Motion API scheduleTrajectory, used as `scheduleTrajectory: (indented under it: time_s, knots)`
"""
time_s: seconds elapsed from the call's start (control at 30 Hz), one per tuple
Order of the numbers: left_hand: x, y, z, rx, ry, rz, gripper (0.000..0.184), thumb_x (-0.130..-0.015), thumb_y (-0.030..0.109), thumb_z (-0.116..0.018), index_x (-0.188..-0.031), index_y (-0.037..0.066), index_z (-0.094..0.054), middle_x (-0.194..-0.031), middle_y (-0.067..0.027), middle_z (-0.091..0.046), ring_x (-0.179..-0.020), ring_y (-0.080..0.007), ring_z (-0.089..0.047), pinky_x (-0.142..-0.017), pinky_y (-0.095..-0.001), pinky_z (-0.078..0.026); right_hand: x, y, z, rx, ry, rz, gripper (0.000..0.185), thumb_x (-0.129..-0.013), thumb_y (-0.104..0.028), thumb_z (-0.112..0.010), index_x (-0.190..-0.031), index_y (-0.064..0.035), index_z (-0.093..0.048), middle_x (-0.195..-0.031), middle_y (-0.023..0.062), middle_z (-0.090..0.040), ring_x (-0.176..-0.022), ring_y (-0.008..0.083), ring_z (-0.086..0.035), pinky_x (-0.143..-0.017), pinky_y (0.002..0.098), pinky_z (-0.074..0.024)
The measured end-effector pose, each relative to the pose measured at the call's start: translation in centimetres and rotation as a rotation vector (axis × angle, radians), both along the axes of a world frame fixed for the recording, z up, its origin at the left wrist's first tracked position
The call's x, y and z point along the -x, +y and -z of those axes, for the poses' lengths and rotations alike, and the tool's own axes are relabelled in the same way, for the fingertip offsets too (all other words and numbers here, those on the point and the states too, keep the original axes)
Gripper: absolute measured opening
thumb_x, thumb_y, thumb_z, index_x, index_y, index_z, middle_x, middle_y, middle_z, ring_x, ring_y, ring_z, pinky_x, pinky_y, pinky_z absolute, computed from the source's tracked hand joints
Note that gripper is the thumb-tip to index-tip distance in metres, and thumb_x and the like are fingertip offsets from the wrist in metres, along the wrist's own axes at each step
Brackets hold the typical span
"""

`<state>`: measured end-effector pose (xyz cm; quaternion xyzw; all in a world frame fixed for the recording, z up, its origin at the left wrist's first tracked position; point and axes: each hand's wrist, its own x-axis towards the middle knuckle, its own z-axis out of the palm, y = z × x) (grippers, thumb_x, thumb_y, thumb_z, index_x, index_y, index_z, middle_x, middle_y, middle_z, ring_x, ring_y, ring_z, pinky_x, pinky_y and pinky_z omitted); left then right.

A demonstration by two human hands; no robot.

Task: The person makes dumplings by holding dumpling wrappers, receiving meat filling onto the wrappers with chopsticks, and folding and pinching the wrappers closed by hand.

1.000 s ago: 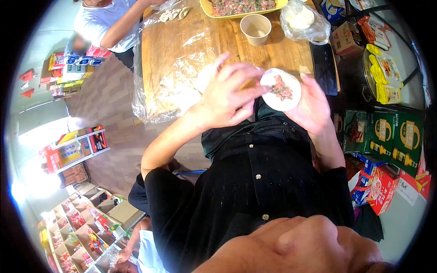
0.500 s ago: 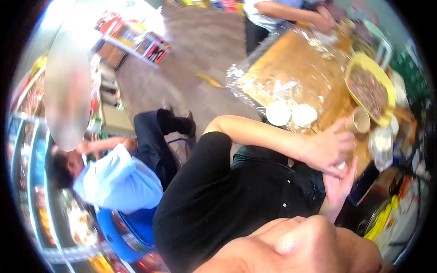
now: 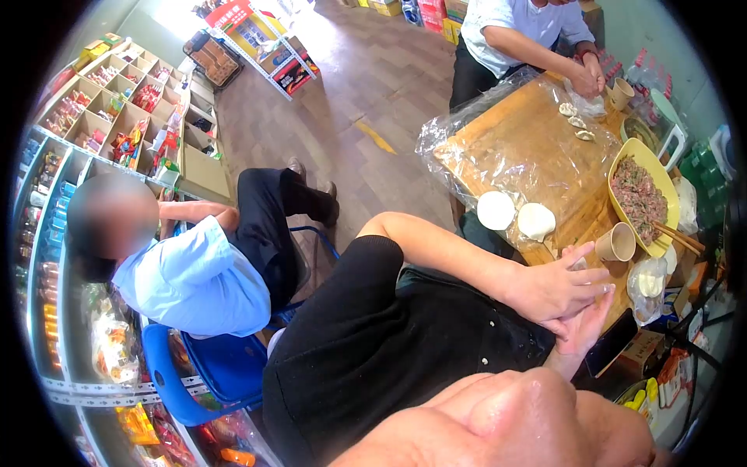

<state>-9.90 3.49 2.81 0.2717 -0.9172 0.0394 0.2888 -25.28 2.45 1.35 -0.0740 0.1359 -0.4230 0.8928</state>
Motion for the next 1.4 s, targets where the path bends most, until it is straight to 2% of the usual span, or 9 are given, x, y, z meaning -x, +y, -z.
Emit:
scheduleTrajectory:
  time_s: [0.23, 0.47, 0.67, 0.77, 0.87, 1.03, 1.2, 1.3, 1.4]
  knots:
    - [-1.0, 1.0, 0.7, 0.04, 0.04, 0.039, 0.074, -0.079, 0.055, -0.058, -0.126, -0.003, -0.054, -0.141, -0.0149, -0.042, -0.14, -0.0332, -0.025, -0.107, -0.0695, -0.009, 0.6, -0.2, -1.1, -0.197, 0.174, 0.217, 0.075, -0.096, -0.049, -0.043, -0.144, 0.0059, -0.024, -0.152, 0.0204, -0.022, -0.142, 0.0299, -0.021, -0.116, 0.0429, -0.0176]
    - [-3.2, 1.1, 0.9, -0.044, 0.078, 0.066, 0.052, -0.084, 0.041, -0.062, -0.125, 0.01, -0.053, -0.147, -0.0144, -0.035, -0.142, -0.0337, -0.021, -0.108, -0.0673, -0.005, 1.5, -0.4, -1.6, 0.001, -0.102, 0.081, 0.071, -0.098, -0.042, -0.042, -0.145, 0.0048, -0.018, -0.149, 0.0206, -0.031, -0.137, 0.0314, -0.032, -0.114, 0.0437, -0.0247]
    - [-3.5, 0.3, 0.8, -0.017, 0.085, -0.039, 0.057, -0.08, 0.037, -0.067, -0.131, 0.018, -0.05, -0.146, -0.0109, -0.036, -0.141, -0.03, -0.025, -0.109, -0.0653, -0.006, 3.0, -0.4, 0.0, -0.032, -0.27, 0.049, 0.07, -0.098, -0.041, -0.042, -0.145, 0.0062, -0.019, -0.147, 0.0234, -0.032, -0.134, 0.0321, -0.037, -0.11, 0.0447, -0.0308]
    - [-3.1, -0.2, 1.9, 0.031, 0.066, -0.045, 0.056, -0.071, 0.032, -0.074, -0.123, 0.02, -0.057, -0.141, -0.0068, -0.043, -0.137, -0.0287, -0.034, -0.11, -0.0635, -0.006, 2.9, -0.6, 0.4, -0.028, -0.272, 0.023, 0.069, -0.098, -0.043, -0.043, -0.139, 0.0101, -0.028, -0.137, 0.026, -0.044, -0.127, 0.0334, -0.045, -0.108, 0.0442, -0.0343]
    - [-3.5, -0.7, 1.8, 0.066, 0.104, 0.003, 0.048, -0.068, 0.024, -0.077, -0.114, 0.02, -0.066, -0.134, -0.005, -0.052, -0.131, -0.0281, -0.042, -0.112, -0.061, -0.007, 2.2, -0.6, -1.2, -0.089, -0.299, 0.075, 0.069, -0.099, -0.041, -0.04, -0.14, 0.0121, -0.025, -0.141, 0.0288, -0.038, -0.131, 0.0354, -0.04, -0.111, 0.0453, -0.0308]
    - [-3.4, -0.9, 2.2, 0.141, 0.133, 0.048, 0.045, -0.071, 0.026, -0.075, -0.114, 0.024, -0.066, -0.133, -0.0067, -0.053, -0.126, -0.0277, -0.046, -0.112, -0.0593, -0.014, 2.1, -0.5, -0.8, -0.066, -0.096, 0.139, 0.07, -0.099, -0.043, -0.036, -0.14, 0.0122, -0.023, -0.142, 0.0278, -0.036, -0.132, 0.0343, -0.039, -0.112, 0.0455, -0.0283]
    - [-3.3, -2.2, 2.7, 0.137, 0.138, 0.087, 0.044, -0.073, 0.025, -0.075, -0.115, 0.025, -0.063, -0.138, -0.0084, -0.048, -0.13, -0.029, -0.04, -0.111, -0.0573, -0.019, 2.4, -0.2, -0.3, 0.021, -0.309, 0.061, 0.065, -0.1, -0.042, -0.034, -0.138, 0.0106, -0.03, -0.14, 0.0237, -0.042, -0.13, 0.0309, -0.043, -0.111, 0.0439, -0.0316]
    - [-2.9, -2.4, 2.7, 0.172, 0.179, 0.118, 0.024, -0.079, 0.02, -0.066, -0.102, 0.023, -0.061, -0.138, -0.003, -0.048, -0.13, -0.0243, -0.042, -0.11, -0.0603, -0.021, 2.1, 0.0, -0.3, 0.043, -0.177, 0.06, 0.059, -0.101, -0.04, -0.034, -0.137, 0.0066, -0.035, -0.133, 0.0188, -0.049, -0.124, 0.0261, -0.048, -0.107, 0.0418, -0.0361]
    - [-2.5, -2.5, 1.9, 0.176, 0.141, 0.119, 0.025, -0.078, 0.02, -0.066, -0.102, 0.023, -0.06, -0.136, -0.0025, -0.05, -0.128, -0.0235, -0.044, -0.11, -0.0606, -0.022, 1.7, 0.2, -0.1, -0.007, -0.056, 0.114, 0.055, -0.101, -0.038, -0.035, -0.135, 0.005, -0.038, -0.13, 0.0163, -0.052, -0.12, 0.0233, -0.051, -0.104, 0.0405, -0.039]
